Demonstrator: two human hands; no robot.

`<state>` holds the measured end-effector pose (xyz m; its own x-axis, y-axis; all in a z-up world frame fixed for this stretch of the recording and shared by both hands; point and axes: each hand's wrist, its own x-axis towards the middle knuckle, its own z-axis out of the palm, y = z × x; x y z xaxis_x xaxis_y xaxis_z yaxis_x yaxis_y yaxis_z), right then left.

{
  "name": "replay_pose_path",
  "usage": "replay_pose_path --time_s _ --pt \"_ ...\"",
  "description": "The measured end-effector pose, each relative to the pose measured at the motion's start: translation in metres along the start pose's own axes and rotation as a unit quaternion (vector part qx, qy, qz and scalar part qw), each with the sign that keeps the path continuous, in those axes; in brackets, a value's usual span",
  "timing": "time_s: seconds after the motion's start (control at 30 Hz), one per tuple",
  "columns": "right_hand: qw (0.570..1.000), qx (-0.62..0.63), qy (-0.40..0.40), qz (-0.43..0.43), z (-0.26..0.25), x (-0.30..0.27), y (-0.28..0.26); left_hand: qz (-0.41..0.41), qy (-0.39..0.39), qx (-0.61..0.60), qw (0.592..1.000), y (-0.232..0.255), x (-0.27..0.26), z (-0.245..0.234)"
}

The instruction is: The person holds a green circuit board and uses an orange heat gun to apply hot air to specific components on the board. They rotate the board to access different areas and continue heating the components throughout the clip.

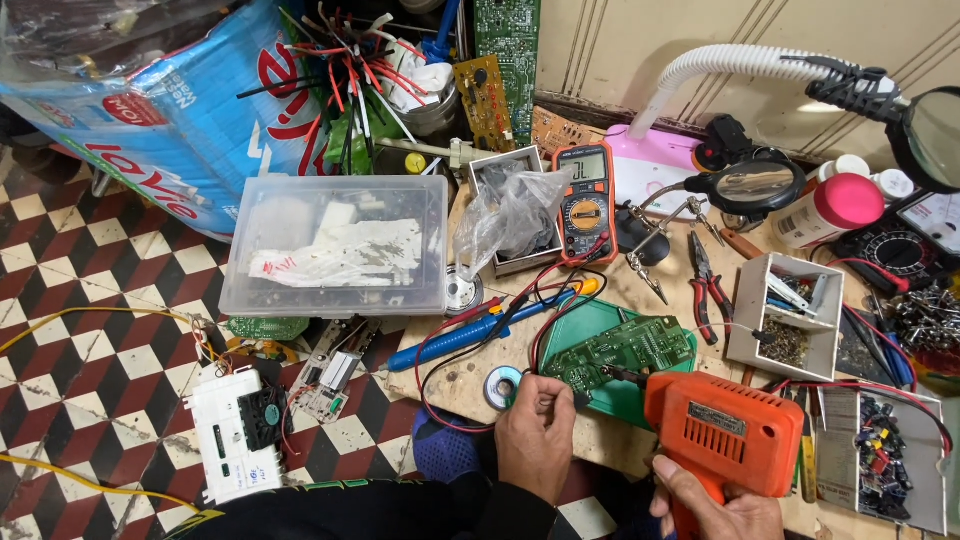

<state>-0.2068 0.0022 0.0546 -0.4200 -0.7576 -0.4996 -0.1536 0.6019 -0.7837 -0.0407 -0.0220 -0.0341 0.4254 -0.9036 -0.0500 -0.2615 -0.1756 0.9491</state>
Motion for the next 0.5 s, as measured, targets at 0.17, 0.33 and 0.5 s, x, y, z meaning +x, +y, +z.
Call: replay_pose_path --time_s 0.17,0.33,0.5 --pt "0.999 0.045 -0.016 0.007 -0.001 0.007 0.012 -0.034 0.012 0.013 0.999 -0.003 0.0 0.003" --pt "0.996 0.076 -0.019 0.043 -0.002 0.009 0.02 -0.072 0.008 0.021 0.997 -0.007 0.0 0.005" --pt "0.997 0.041 -0.04 0.058 -0.006 0.008 0.016 -0.087 0.024 0.017 0.996 -0.009 0.001 0.008"
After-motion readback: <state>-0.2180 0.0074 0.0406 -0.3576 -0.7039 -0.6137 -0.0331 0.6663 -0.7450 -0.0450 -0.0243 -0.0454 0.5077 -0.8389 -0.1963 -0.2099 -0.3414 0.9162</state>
